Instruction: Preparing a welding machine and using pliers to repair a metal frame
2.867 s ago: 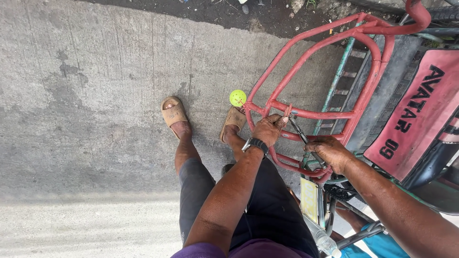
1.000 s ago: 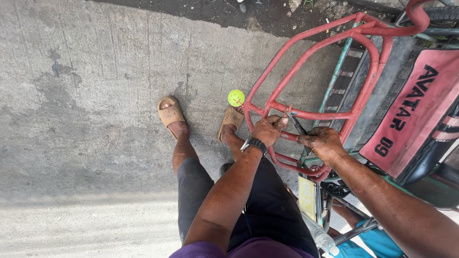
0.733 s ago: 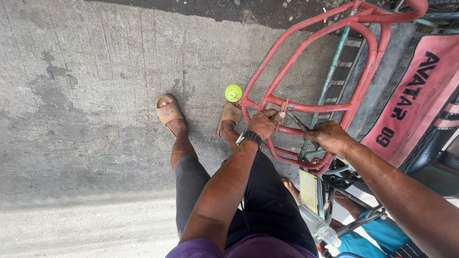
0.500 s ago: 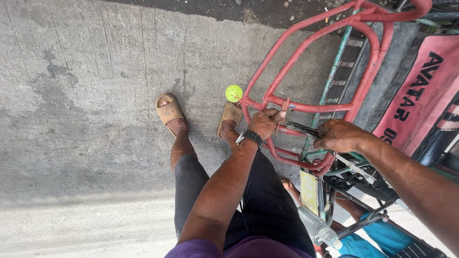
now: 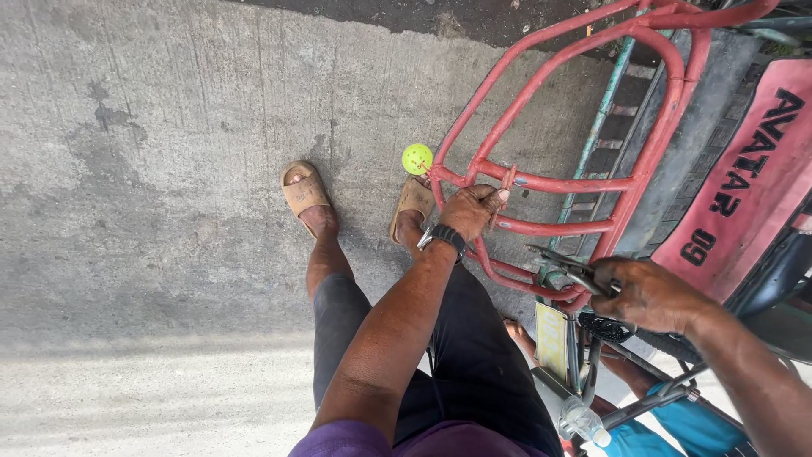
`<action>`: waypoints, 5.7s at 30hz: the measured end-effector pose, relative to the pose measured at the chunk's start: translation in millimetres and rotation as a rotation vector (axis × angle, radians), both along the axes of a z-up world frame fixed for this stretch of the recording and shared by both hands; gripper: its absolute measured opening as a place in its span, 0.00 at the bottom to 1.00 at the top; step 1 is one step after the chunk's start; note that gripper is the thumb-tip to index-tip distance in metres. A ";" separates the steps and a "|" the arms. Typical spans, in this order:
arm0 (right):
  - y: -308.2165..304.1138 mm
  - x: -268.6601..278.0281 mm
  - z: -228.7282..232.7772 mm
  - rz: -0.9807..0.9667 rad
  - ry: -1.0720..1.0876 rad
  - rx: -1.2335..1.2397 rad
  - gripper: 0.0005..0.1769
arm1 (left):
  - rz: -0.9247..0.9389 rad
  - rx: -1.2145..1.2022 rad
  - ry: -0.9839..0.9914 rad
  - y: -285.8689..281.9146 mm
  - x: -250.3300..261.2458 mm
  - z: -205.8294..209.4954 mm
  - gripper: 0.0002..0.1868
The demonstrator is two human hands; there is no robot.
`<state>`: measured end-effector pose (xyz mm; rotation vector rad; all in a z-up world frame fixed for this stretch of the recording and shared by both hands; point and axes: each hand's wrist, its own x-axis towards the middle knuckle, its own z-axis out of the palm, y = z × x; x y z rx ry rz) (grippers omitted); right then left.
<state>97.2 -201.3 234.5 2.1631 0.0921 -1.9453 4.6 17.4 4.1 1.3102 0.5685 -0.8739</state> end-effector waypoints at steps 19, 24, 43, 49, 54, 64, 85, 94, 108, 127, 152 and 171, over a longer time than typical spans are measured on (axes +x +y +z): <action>-0.6 -118.1 -90.5 -0.562 -0.412 0.045 0.18 | 0.052 0.054 -0.004 -25.0 -15.4 -28.2 0.20; 31.9 -114.2 -70.7 -0.837 -0.567 0.218 0.18 | -0.016 0.032 0.035 -18.3 -11.3 -22.1 0.20; 26.0 -143.2 -66.3 -1.075 -0.477 -0.055 0.14 | -0.003 -0.012 0.037 -6.6 -5.2 -9.2 0.22; 27.9 -56.4 24.3 -0.528 -0.278 -0.022 0.17 | -0.045 -0.099 0.070 6.6 7.8 -5.3 0.17; 93.7 47.1 0.0 0.399 0.024 -0.236 0.18 | -0.052 -0.091 0.077 5.8 8.9 -2.3 0.17; 135.7 80.5 -46.7 0.761 0.154 -0.218 0.20 | -0.005 -0.060 -0.005 -12.7 -1.6 -20.4 0.20; 46.4 -96.1 -82.3 -0.285 -0.720 0.110 0.12 | -0.399 0.235 -0.148 -33.9 1.3 -19.7 0.22; 39.8 -134.3 -70.5 -1.279 -0.818 0.473 0.06 | 0.120 0.058 0.047 -38.3 -24.2 -22.3 0.19; 44.6 -147.9 -126.1 -0.959 -0.913 1.006 0.49 | 0.355 -0.137 -0.001 -50.2 -33.0 -44.5 0.14; 71.4 -117.6 -94.4 -1.143 -1.033 1.370 0.51 | 0.029 0.056 0.048 -14.1 -10.6 7.0 0.13; 75.3 -68.8 -113.3 -0.495 -1.261 0.775 0.55 | 0.284 -0.159 -0.002 -41.1 -28.5 -43.2 0.14; 110.4 -83.1 -103.6 -0.908 -1.181 0.829 0.59 | 0.204 -0.145 0.042 -27.2 -20.6 -21.6 0.15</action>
